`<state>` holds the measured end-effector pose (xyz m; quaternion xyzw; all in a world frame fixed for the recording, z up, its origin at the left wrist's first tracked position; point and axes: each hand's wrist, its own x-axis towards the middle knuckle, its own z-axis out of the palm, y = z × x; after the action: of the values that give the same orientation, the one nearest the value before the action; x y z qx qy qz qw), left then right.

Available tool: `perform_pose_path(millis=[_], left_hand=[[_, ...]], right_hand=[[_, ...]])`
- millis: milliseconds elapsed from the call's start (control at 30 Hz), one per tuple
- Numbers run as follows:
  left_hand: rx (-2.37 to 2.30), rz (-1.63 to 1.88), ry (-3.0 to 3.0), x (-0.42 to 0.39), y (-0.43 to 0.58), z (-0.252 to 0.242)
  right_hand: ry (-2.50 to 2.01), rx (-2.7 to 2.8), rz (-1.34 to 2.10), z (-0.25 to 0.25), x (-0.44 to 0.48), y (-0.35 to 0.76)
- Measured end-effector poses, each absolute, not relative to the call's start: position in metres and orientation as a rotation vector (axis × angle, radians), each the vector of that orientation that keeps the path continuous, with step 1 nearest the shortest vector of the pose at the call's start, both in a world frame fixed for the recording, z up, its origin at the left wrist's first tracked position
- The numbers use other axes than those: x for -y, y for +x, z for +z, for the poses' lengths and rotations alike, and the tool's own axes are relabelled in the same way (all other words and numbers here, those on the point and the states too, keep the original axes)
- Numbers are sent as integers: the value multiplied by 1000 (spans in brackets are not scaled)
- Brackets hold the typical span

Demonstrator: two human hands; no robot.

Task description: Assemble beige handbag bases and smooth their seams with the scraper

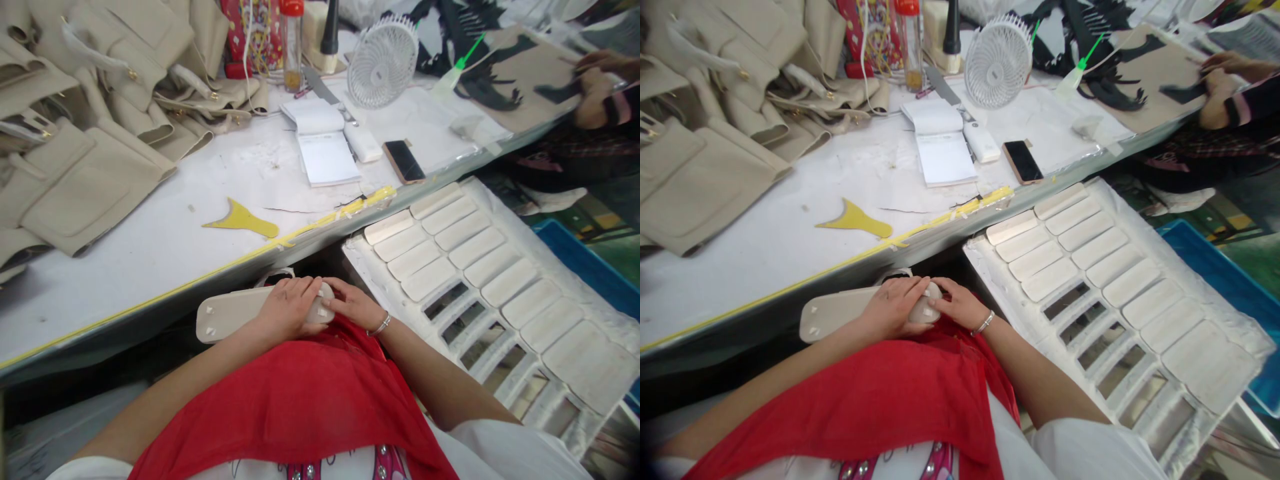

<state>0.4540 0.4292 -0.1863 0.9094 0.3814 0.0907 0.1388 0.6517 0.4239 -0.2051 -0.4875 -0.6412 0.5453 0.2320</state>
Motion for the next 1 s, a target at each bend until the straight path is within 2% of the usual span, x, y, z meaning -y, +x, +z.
perform_pose_path(millis=[233, 533, 700, 867, 933, 1000], left_hand=[[-1157, 293, 2567, -430, 459, -187], [-1250, 83, 2441, -440, 449, -181], [-1316, 175, 2572, -436, 454, -190], [-1362, 416, 2725, -421, 431, -190], [-1403, 453, 2779, -408, 407, -188], [-1436, 462, 2817, -392, 382, -188]], right_hand=[[-1351, 1756, 1408, -204, -420, 649], [-1398, 1751, 1334, -201, -411, 642], [-1526, 1686, 1265, -207, -405, 632], [-1538, 1760, 1231, -207, -402, 636], [-1555, 1828, 1087, -205, -403, 640], [-1540, 1954, 750, -198, -402, 636]])
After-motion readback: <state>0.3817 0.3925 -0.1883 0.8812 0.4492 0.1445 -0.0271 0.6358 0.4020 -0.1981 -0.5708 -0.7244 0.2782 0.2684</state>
